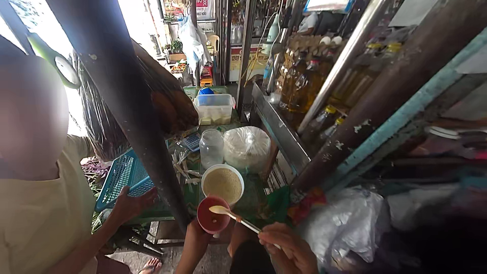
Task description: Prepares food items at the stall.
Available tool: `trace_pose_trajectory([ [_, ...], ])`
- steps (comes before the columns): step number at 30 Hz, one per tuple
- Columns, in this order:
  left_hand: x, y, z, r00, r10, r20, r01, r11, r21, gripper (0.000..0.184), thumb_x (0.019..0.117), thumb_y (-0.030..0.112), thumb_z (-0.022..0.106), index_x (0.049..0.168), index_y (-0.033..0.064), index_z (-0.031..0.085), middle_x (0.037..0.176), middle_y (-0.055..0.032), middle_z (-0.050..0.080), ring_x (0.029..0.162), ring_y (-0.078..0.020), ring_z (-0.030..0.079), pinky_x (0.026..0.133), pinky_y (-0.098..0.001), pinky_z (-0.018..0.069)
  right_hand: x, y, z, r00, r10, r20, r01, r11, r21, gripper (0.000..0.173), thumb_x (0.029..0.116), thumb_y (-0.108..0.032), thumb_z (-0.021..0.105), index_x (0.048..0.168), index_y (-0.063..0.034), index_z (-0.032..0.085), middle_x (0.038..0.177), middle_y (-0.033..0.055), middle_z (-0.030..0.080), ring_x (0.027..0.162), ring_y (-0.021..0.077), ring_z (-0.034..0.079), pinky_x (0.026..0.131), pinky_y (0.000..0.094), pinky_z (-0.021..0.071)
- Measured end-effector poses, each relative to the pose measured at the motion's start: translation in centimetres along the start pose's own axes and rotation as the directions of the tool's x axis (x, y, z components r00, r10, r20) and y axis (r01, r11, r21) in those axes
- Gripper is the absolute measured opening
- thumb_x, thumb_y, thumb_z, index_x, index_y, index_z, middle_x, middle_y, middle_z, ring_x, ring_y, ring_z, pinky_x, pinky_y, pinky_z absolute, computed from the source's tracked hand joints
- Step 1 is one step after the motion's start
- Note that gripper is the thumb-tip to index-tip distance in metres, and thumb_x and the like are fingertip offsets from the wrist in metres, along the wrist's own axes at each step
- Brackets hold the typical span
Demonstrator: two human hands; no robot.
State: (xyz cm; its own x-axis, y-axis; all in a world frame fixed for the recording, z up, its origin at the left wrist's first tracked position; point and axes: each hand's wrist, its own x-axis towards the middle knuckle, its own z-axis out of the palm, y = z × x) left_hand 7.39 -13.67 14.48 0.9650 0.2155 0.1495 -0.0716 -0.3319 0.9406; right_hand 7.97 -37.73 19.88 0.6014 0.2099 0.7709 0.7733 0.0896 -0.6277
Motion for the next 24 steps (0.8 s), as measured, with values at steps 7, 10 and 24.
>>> trace_pose_trajectory([
  [7,-0.5,-0.3,-0.2,1.0,0.015,-0.007,-0.016,0.99,-0.141,0.022,0.0805,0.007,0.075,0.101,0.0,0.071,0.09,0.0016,0.076,0.085,0.0026,0.07,0.083,-0.0189,0.0584,-1.3,3.7,0.0,0.909,0.416,-0.021,-0.372,0.834,0.407,0.02,0.1031,-0.022,0.059,0.116,-0.0216,0.075,0.104,-0.0023,0.075,0.09,0.0069,0.071,0.083,0.0238,0.0598],
  [10,-0.7,-0.4,-0.3,0.999,0.036,-0.026,-0.038,0.994,-0.1,0.031,0.08,0.011,0.076,0.107,-0.0026,0.069,0.096,-0.0008,0.075,0.092,0.0025,0.069,0.089,-0.0197,0.0561,-0.8,3.6,0.0,0.828,0.56,-0.011,-0.394,0.597,0.698,0.021,0.1006,-0.026,0.063,0.114,-0.019,0.077,0.101,0.0022,0.076,0.087,0.0081,0.072,0.08,0.0232,0.0601],
  [24,-2.3,-1.6,-0.2,0.999,0.039,-0.014,-0.04,0.995,-0.094,0.025,0.0786,0.008,0.076,0.101,-0.0016,0.071,0.091,0.0001,0.076,0.087,0.0015,0.071,0.085,-0.0207,0.0584,0.7,5.4,-1.2,0.853,0.475,-0.216,-0.371,0.844,0.388,0.021,0.1033,-0.013,0.057,0.115,-0.0142,0.075,0.098,-0.0001,0.077,0.083,0.0091,0.073,0.077,0.0253,0.0618],
])
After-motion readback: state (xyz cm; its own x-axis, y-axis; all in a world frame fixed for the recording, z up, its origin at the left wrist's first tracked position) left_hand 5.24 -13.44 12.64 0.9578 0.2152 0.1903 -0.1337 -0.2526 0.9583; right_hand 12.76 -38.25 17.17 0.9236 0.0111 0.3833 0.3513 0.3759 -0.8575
